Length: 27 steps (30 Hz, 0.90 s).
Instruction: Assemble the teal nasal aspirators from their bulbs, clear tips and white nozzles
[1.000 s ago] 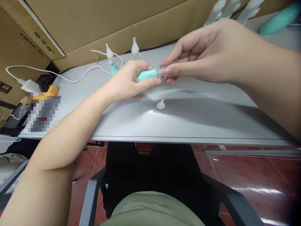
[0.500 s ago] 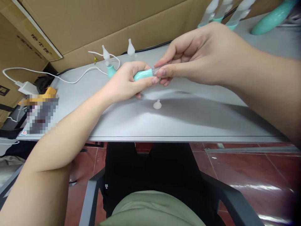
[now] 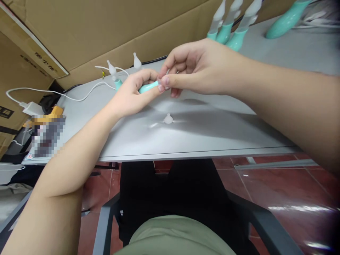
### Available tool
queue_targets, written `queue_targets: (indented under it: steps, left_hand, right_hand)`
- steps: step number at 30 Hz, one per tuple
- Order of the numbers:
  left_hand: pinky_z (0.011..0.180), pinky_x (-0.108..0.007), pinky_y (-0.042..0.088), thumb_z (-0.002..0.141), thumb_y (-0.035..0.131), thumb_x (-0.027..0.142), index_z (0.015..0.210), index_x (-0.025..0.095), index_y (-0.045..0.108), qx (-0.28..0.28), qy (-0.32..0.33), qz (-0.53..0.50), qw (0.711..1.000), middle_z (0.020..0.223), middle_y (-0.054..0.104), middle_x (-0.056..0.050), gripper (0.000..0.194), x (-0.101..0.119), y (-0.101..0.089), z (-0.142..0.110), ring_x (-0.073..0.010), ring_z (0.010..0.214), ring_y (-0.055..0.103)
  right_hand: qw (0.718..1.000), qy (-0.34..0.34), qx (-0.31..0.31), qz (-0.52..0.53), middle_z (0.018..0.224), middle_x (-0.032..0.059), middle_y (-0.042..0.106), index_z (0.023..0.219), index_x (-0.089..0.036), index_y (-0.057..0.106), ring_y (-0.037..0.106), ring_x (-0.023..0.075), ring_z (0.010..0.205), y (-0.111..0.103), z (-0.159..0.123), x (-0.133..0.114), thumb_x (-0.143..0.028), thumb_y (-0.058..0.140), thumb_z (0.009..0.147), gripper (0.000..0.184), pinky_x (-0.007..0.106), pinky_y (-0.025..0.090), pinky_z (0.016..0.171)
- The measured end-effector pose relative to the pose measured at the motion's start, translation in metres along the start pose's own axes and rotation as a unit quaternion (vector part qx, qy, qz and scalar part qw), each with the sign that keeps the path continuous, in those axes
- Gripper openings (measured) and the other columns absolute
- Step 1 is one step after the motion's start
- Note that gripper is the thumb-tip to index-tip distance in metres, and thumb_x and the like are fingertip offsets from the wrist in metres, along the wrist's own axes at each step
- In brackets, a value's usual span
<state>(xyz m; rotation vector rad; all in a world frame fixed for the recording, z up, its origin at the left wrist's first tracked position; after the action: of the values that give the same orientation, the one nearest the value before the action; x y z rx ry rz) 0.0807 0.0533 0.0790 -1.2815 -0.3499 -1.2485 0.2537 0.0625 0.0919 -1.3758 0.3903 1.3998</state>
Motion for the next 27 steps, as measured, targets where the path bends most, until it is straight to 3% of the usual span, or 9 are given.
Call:
queue_targets:
  steps: [2,5,7,11,16,19,21,24,27]
  left_hand:
    - [0.108,-0.036,0.064,0.106,0.103,0.048,0.105,0.024,0.085,0.001,-0.003,0.014,1.0,0.103,0.082,-0.004,0.029,0.0,0.001,0.0,-0.0241,0.108,0.08]
    - [0.089,-0.034,0.059,0.111,0.09,0.03,0.104,0.025,0.084,0.002,-0.023,-0.004,1.0,0.094,0.079,-0.002,0.01,-0.008,0.006,0.0,-0.0188,0.085,0.072]
    - [0.078,-0.033,0.054,0.114,0.084,0.031,0.106,0.025,0.084,-0.005,-0.043,-0.027,0.999,0.092,0.077,-0.001,0.01,-0.015,0.01,0.0,-0.0165,0.074,0.067]
    - [0.078,-0.033,0.056,0.115,0.077,0.03,0.105,0.026,0.087,-0.016,-0.018,-0.02,1.0,0.092,0.081,-0.002,0.015,-0.013,0.012,0.001,-0.0186,0.077,0.071]
    - [0.091,-0.037,0.061,0.116,0.085,0.043,0.1,0.028,0.083,-0.009,-0.007,-0.011,1.0,0.09,0.079,-0.002,0.023,-0.01,0.005,0.001,-0.0221,0.085,0.073]
    - [0.092,-0.038,0.06,0.116,0.092,0.059,0.098,0.029,0.082,-0.011,-0.003,-0.02,1.0,0.089,0.077,-0.002,0.036,-0.009,0.004,0.0,-0.0228,0.084,0.071]
    - [0.092,-0.038,0.06,0.115,0.095,0.064,0.098,0.029,0.083,-0.013,-0.009,-0.024,1.0,0.089,0.077,-0.002,0.04,-0.009,0.004,0.0,-0.0229,0.084,0.07]
    - [0.089,-0.037,0.058,0.111,0.101,0.059,0.097,0.029,0.082,-0.004,-0.032,-0.028,0.999,0.089,0.075,-0.002,0.039,-0.014,0.003,0.001,-0.0224,0.085,0.071]
    - [0.089,-0.035,0.055,0.113,0.101,0.047,0.098,0.026,0.079,0.018,-0.041,-0.029,0.999,0.092,0.07,0.0,0.034,-0.016,0.002,0.004,-0.0197,0.087,0.074]
  right_hand:
    - [0.999,0.002,0.019,-0.038,0.072,-0.0037,0.077,0.1,-0.022,0.075,0.066,0.0098,0.058,-0.009,-0.004,-0.005,-0.021,0.103,0.109,0.029,0.025,0.047,0.054]
    - [0.994,-0.03,0.021,-0.105,0.063,-0.0063,0.062,0.083,-0.019,0.068,0.046,0.0044,0.056,-0.019,-0.008,-0.013,-0.033,0.107,0.108,0.048,0.027,0.029,0.054]
    - [0.989,-0.069,-0.052,-0.124,0.065,-0.0056,0.062,0.08,-0.019,0.074,0.045,0.0046,0.058,-0.008,-0.011,-0.016,-0.04,0.104,0.109,0.047,0.028,0.029,0.055]
    - [0.958,-0.087,-0.235,-0.137,0.071,-0.0078,0.07,0.105,-0.023,0.094,0.054,0.0069,0.056,0.034,-0.022,-0.002,-0.034,0.106,0.102,0.015,0.026,0.037,0.054]
    - [0.947,-0.054,-0.277,-0.154,0.065,-0.0115,0.063,0.092,-0.024,0.094,0.049,0.0029,0.055,0.046,-0.021,0.018,-0.005,0.099,0.1,0.021,0.018,0.035,0.055]
    - [0.964,-0.024,-0.251,-0.087,0.073,-0.0081,0.074,0.098,-0.021,0.095,0.062,0.0043,0.061,0.029,-0.016,0.018,-0.014,0.1,0.106,0.012,0.017,0.044,0.059]
    - [0.981,-0.032,-0.189,-0.026,0.081,-0.0013,0.081,0.099,-0.018,0.094,0.072,0.0092,0.067,0.011,-0.011,0.009,-0.021,0.098,0.11,0.012,0.022,0.056,0.064]
    - [0.995,-0.059,-0.049,0.071,0.085,0.0042,0.083,0.095,-0.02,0.088,0.075,0.0138,0.071,-0.017,-0.004,-0.003,-0.03,0.1,0.106,0.019,0.029,0.066,0.07]
    - [0.992,-0.054,0.024,0.113,0.084,0.0034,0.081,0.095,-0.025,0.084,0.078,0.0173,0.075,-0.027,-0.001,0.0,-0.042,0.109,0.095,0.031,0.033,0.073,0.075]
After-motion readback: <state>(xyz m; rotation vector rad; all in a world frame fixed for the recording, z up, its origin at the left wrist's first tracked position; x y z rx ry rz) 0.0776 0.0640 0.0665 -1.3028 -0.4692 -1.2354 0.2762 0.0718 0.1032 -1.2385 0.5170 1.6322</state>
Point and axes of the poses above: each hand's wrist, its own z-axis towards the middle knuckle, its own y-axis out of the palm, x = y × z, the point moved 9 cm from there along z, towards the middle knuckle
